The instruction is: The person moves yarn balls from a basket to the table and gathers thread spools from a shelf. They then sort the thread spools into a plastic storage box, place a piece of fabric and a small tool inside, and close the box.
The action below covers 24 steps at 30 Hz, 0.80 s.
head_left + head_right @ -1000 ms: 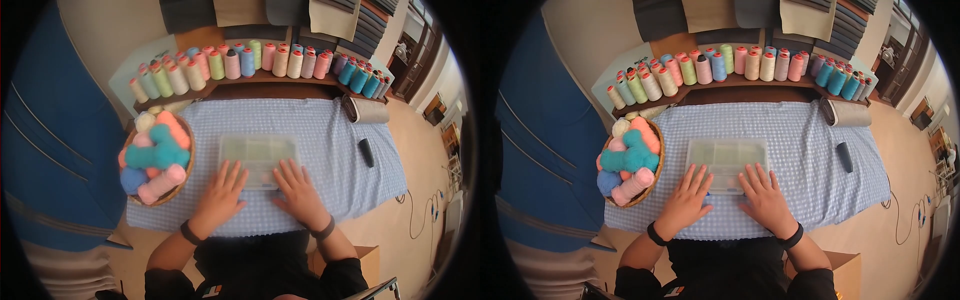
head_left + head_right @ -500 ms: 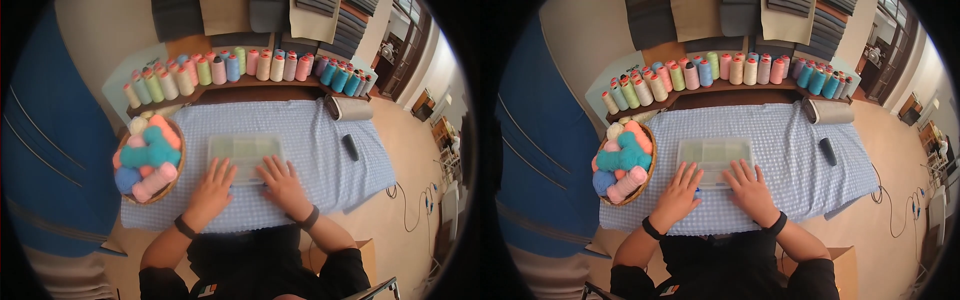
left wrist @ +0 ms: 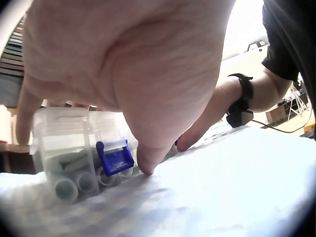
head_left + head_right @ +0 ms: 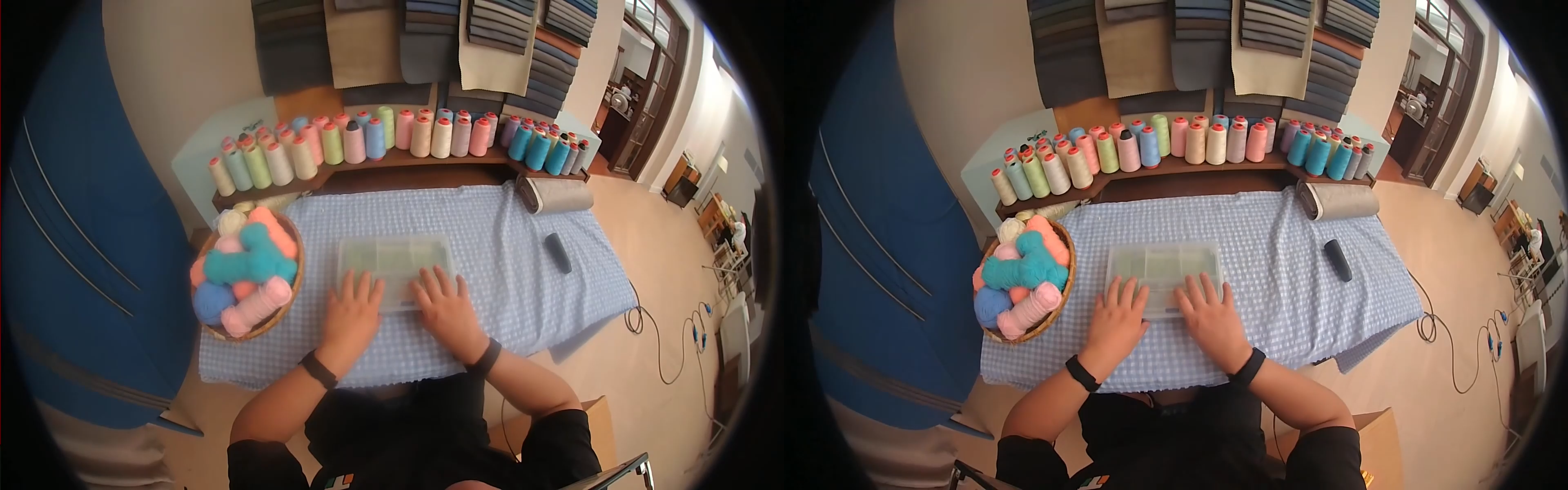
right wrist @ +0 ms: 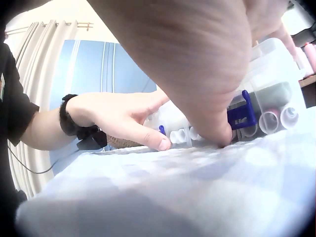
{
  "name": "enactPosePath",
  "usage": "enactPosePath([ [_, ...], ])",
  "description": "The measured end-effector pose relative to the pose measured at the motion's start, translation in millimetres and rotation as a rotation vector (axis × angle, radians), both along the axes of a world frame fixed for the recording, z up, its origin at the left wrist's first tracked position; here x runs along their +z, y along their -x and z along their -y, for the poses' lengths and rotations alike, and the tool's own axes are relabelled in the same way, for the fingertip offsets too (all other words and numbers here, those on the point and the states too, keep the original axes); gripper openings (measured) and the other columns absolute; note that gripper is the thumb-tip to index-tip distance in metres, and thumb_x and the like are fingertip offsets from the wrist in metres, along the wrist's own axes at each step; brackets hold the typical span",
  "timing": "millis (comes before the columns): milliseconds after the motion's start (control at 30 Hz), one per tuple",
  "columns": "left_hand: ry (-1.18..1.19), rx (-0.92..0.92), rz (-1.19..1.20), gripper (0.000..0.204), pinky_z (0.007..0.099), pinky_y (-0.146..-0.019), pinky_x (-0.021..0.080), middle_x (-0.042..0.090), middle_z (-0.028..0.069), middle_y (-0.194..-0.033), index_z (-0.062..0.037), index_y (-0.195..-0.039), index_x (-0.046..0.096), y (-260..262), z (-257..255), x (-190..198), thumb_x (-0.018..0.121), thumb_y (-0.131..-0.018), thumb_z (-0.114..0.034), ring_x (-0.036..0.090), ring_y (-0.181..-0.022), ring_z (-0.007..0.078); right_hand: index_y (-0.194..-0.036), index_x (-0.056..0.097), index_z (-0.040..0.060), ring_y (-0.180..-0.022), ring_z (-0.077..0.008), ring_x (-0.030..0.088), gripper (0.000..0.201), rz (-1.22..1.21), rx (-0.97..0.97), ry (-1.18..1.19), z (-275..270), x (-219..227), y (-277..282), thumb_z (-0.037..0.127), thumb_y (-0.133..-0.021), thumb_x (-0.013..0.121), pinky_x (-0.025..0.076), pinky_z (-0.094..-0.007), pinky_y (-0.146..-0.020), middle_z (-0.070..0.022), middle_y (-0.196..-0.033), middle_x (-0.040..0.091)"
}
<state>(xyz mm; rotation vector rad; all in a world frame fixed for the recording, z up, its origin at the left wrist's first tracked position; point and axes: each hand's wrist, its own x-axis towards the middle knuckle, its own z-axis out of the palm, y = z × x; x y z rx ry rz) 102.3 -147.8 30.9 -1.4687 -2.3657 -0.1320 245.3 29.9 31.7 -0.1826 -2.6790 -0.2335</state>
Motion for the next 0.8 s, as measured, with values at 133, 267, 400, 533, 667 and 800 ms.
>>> enactPosePath([
  [133, 0.008, -0.008, 0.011, 0.075, 0.0592, -0.107, 0.051, 0.052, 0.0133, -0.152, -0.0098, -0.149, 0.053, 1, -1, 2, 0.086, -0.085, -0.031, 0.047, -0.146, 0.0400, -0.142, 0.061, 0.0095, -0.145, -0.0398, 0.051, 0.046, 0.004, -0.013, 0.003, 0, -2, 3, 0.019, -0.098, 0.061, 0.044, -0.0649, -0.114, -0.0162, -0.151, 0.058],
  [267, 0.013, -0.011, -0.018, 0.075, 0.0585, -0.107, 0.052, 0.052, 0.0143, -0.152, -0.0082, -0.148, 0.054, 3, 0, -1, 0.086, -0.083, -0.027, 0.046, -0.146, 0.0408, -0.141, 0.061, 0.0092, -0.144, -0.0403, 0.052, 0.045, 0.005, -0.003, 0.007, -1, -1, 6, 0.019, -0.097, 0.061, 0.044, -0.0656, -0.114, -0.0164, -0.150, 0.059],
  [400, 0.020, -0.027, 0.030, 0.074, 0.0605, -0.108, 0.050, 0.052, 0.0167, -0.153, -0.0059, -0.148, 0.054, 1, 1, 5, 0.083, -0.082, -0.023, 0.045, -0.147, 0.0426, -0.140, 0.061, 0.0089, -0.143, -0.0411, 0.052, 0.045, 0.022, -0.004, -0.019, 1, 3, 5, 0.019, -0.097, 0.062, 0.045, -0.0655, -0.114, -0.0171, -0.149, 0.059],
  [533, 0.022, -0.049, 0.058, 0.075, 0.0631, -0.110, 0.048, 0.051, 0.0191, -0.156, -0.0045, -0.150, 0.053, 1, 5, 10, 0.079, -0.082, -0.022, 0.044, -0.149, 0.0442, -0.139, 0.061, 0.0085, -0.141, -0.0417, 0.053, 0.044, 0.028, -0.009, -0.047, 4, 5, 7, 0.019, -0.096, 0.062, 0.045, -0.0654, -0.114, -0.0184, -0.148, 0.060],
  [667, 0.022, -0.050, 0.040, 0.074, 0.0643, -0.111, 0.047, 0.051, 0.0203, -0.158, -0.0038, -0.150, 0.054, 0, 5, 7, 0.078, -0.083, -0.023, 0.044, -0.149, 0.0456, -0.139, 0.061, 0.0080, -0.140, -0.0415, 0.055, 0.043, 0.031, 0.012, -0.032, 1, 7, 6, 0.019, -0.097, 0.062, 0.045, -0.0647, -0.114, -0.0191, -0.147, 0.060],
  [800, 0.042, -0.074, 0.018, 0.071, 0.0647, -0.113, 0.046, 0.053, 0.0204, -0.156, -0.0045, -0.150, 0.055, 5, 6, 7, 0.077, -0.086, -0.024, 0.047, -0.147, 0.0459, -0.138, 0.061, 0.0073, -0.139, -0.0415, 0.056, 0.043, 0.046, 0.027, -0.080, -2, 7, 7, 0.019, -0.097, 0.062, 0.045, -0.0633, -0.114, -0.0195, -0.146, 0.061],
])
